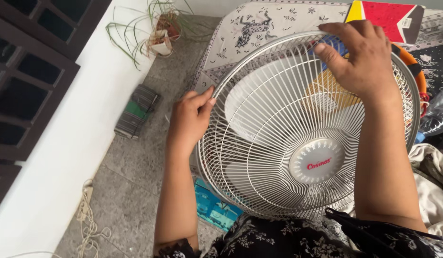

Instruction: The person services a table fan while seated on the floor. They detach the front grille ring from the fan guard, set the guard aside, and use a screwdriver to loosen the blade cap at the center of the fan blades, holding the blade assembly with the other hand.

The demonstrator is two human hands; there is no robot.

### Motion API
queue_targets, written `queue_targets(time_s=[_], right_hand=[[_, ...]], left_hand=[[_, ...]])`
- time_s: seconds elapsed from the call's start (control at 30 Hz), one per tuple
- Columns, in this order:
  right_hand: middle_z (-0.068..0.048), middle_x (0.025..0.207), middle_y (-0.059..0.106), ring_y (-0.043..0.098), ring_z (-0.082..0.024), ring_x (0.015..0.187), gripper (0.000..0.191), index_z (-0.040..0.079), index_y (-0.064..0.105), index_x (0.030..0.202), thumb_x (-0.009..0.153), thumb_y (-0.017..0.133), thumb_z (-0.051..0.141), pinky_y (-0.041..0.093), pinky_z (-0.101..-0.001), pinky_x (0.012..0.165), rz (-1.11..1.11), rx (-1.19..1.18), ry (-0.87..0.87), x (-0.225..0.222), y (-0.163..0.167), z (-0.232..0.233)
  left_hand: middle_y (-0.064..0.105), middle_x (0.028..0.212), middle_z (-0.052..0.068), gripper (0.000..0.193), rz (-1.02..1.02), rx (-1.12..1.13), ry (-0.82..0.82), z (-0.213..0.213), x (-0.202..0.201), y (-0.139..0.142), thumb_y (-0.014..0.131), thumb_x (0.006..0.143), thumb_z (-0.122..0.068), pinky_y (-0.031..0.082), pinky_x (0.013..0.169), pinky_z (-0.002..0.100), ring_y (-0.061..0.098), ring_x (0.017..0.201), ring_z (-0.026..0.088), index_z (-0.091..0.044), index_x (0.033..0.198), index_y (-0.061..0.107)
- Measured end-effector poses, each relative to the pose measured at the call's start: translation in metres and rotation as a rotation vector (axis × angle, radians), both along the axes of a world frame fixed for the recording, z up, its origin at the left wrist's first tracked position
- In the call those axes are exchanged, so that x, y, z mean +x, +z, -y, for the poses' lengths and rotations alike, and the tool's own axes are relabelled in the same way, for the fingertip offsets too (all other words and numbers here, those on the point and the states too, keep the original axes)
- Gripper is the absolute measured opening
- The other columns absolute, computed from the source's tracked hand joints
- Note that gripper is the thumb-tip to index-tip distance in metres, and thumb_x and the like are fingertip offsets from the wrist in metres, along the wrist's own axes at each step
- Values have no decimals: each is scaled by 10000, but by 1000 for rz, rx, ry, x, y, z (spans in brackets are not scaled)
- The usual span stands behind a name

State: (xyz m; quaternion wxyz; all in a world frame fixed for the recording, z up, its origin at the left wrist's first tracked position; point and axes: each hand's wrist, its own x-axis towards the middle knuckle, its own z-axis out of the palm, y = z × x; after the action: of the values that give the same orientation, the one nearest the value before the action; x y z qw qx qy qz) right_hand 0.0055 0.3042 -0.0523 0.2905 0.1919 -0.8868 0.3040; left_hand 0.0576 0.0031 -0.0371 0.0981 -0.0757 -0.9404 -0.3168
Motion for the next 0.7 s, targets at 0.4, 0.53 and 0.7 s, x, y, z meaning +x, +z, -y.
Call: queue_targets(time_s=[0.4,0.53,0.7], right_hand=[[-132,1046,519,452,-344,987,307,133,586,1108,916,546,370,352,-438,866,-37,-4,-5,-80,-38,-19],[-140,1030,525,453,-347,964,286,104,596,1105,916,568,315,355,-426,821,-71,48,-14,-75,-44,-21],[-126,988,526,468,-326,955,278,113,596,1123,932,582,316,372,-418,852,-54,53,-2,-83,-67,-54]], left_hand=[[570,787,76,264,-39,190,137,-1,-33,-63,570,833,-120,435,588,262,532,633,144,-94,1096,577],[564,856,53,308,-168,323,194,2,7,-91,541,839,-121,435,566,230,531,667,101,-105,1146,552],[547,907,170,459,78,509,285,-30,32,-152,526,880,-152,378,567,251,460,669,136,-143,1327,423]])
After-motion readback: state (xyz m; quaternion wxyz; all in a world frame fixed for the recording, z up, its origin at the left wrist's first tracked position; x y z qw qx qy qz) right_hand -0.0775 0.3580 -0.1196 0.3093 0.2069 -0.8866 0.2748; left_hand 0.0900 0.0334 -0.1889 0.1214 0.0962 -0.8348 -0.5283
